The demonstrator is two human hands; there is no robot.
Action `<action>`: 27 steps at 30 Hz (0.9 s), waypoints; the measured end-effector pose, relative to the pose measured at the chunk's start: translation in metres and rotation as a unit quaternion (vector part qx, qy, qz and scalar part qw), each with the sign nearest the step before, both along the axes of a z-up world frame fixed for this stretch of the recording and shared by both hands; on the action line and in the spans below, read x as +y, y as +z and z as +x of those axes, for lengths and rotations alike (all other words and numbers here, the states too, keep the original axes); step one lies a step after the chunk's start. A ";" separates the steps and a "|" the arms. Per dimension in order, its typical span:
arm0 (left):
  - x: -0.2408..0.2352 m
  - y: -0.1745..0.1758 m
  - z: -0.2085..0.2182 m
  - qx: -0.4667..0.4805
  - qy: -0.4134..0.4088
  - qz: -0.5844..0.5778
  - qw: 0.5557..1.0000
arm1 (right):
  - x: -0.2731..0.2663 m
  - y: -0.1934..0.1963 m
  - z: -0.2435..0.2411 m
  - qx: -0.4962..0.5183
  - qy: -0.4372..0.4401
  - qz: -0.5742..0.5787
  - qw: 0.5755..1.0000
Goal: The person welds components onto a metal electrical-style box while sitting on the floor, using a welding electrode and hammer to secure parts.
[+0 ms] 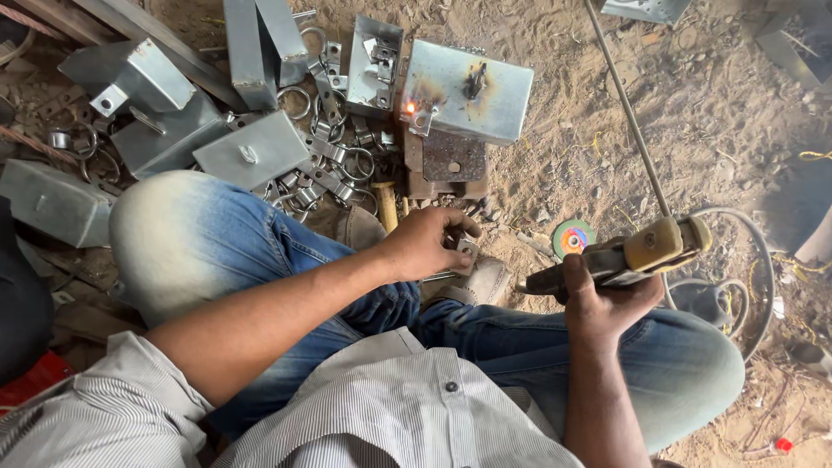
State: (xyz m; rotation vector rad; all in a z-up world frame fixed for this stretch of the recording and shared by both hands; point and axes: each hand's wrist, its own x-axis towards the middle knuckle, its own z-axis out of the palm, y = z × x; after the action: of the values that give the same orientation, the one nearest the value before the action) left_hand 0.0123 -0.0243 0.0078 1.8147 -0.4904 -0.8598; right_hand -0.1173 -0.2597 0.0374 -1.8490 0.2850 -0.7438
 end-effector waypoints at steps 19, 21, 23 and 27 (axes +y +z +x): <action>-0.014 0.016 0.004 0.059 0.101 -0.078 0.990 | -0.008 -0.001 -0.012 0.060 -0.030 -0.004 0.998; -0.016 0.018 0.003 0.064 0.112 -0.109 0.986 | -0.008 -0.003 -0.013 0.059 -0.028 0.011 0.998; -0.017 0.021 0.001 0.068 0.121 -0.140 0.980 | -0.009 -0.006 -0.015 0.058 -0.027 0.026 0.998; -0.016 0.029 0.000 0.082 0.129 -0.135 0.979 | -0.011 -0.013 -0.015 0.058 -0.027 0.022 0.998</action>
State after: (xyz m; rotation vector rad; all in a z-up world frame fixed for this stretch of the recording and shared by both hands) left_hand 0.0124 -0.0407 0.0365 1.5033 -0.2458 -0.7186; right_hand -0.1325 -0.2711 0.0248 -1.8528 0.4254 -0.6625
